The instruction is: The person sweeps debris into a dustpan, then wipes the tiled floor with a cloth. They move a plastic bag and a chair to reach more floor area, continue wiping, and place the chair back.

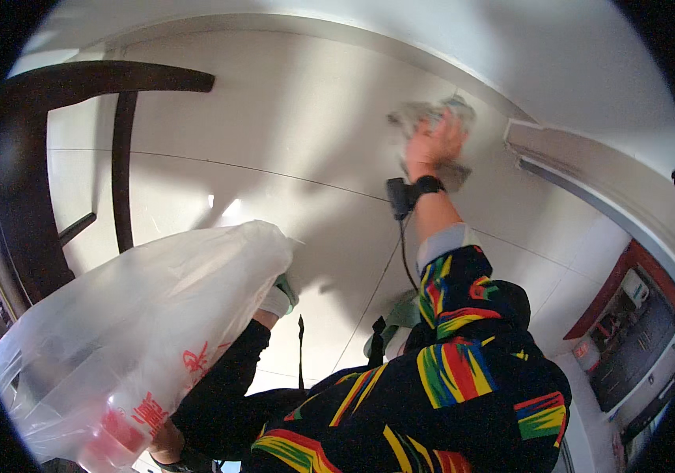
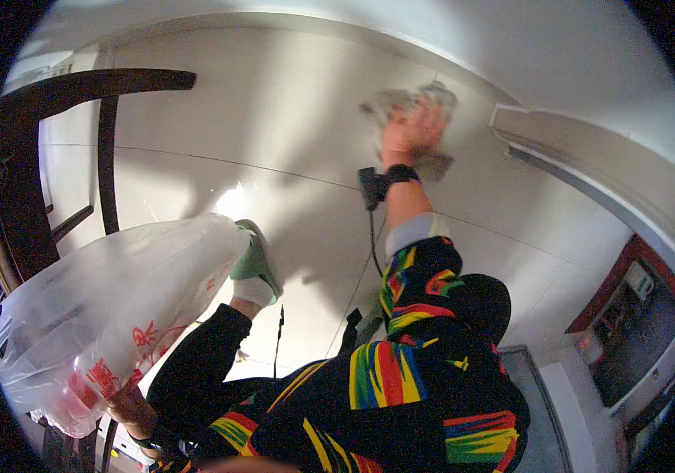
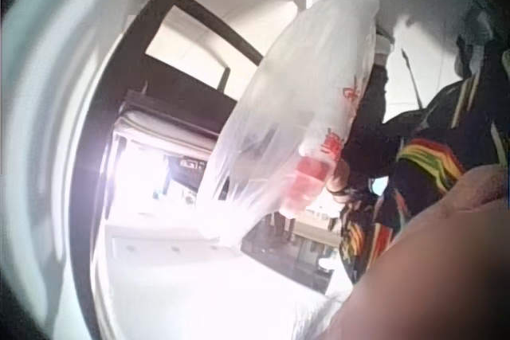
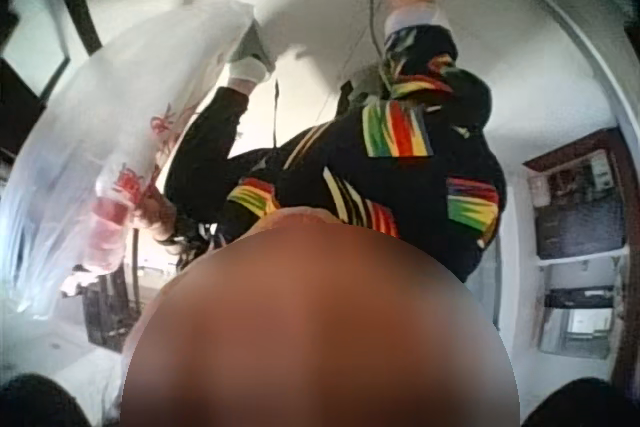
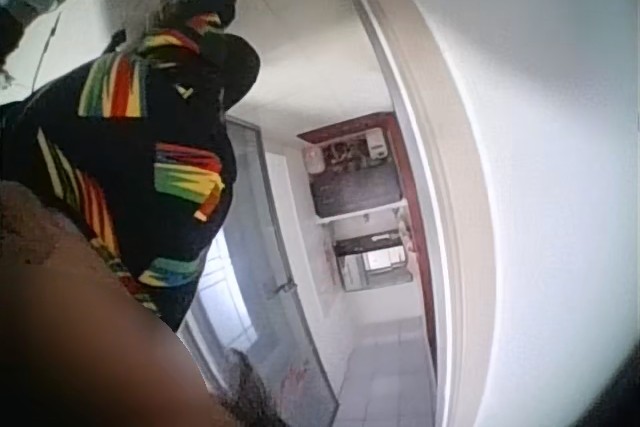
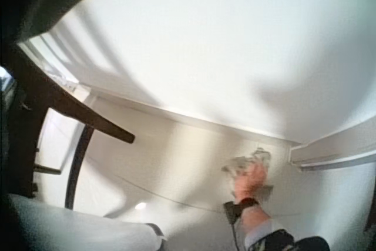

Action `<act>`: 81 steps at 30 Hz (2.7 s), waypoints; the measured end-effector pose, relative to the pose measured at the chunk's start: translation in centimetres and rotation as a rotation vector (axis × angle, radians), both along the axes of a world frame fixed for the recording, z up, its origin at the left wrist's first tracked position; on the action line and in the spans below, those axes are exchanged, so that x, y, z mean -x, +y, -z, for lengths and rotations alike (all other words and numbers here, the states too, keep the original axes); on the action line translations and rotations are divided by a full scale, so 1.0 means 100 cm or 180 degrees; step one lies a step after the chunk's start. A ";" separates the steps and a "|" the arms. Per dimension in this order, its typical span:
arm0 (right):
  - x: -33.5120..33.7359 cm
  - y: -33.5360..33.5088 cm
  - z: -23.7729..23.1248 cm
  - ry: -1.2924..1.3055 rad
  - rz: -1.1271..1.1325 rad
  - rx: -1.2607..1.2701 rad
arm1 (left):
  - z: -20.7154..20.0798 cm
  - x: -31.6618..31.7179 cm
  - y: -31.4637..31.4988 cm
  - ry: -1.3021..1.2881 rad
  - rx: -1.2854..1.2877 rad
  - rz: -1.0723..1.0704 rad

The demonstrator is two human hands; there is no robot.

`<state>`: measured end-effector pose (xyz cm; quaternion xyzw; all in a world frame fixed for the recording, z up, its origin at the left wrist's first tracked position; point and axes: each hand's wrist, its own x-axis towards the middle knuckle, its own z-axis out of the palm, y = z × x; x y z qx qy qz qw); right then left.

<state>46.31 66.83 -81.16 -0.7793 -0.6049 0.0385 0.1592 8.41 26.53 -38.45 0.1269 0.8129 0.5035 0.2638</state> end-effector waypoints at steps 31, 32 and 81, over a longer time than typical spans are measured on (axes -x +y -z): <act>-0.014 0.005 -0.028 -0.0544 -0.1536 0.1060 | 0.006 0.016 -0.058 0.0213 -0.0217 0.0056; -0.043 -0.007 -0.035 -0.0515 -0.1341 0.1227 | 0.002 0.016 -0.058 0.0221 -0.0215 0.0102; -0.121 -0.065 -0.067 -0.0362 -0.1276 0.0492 | 0.005 -0.009 -0.013 0.0492 0.0100 0.0390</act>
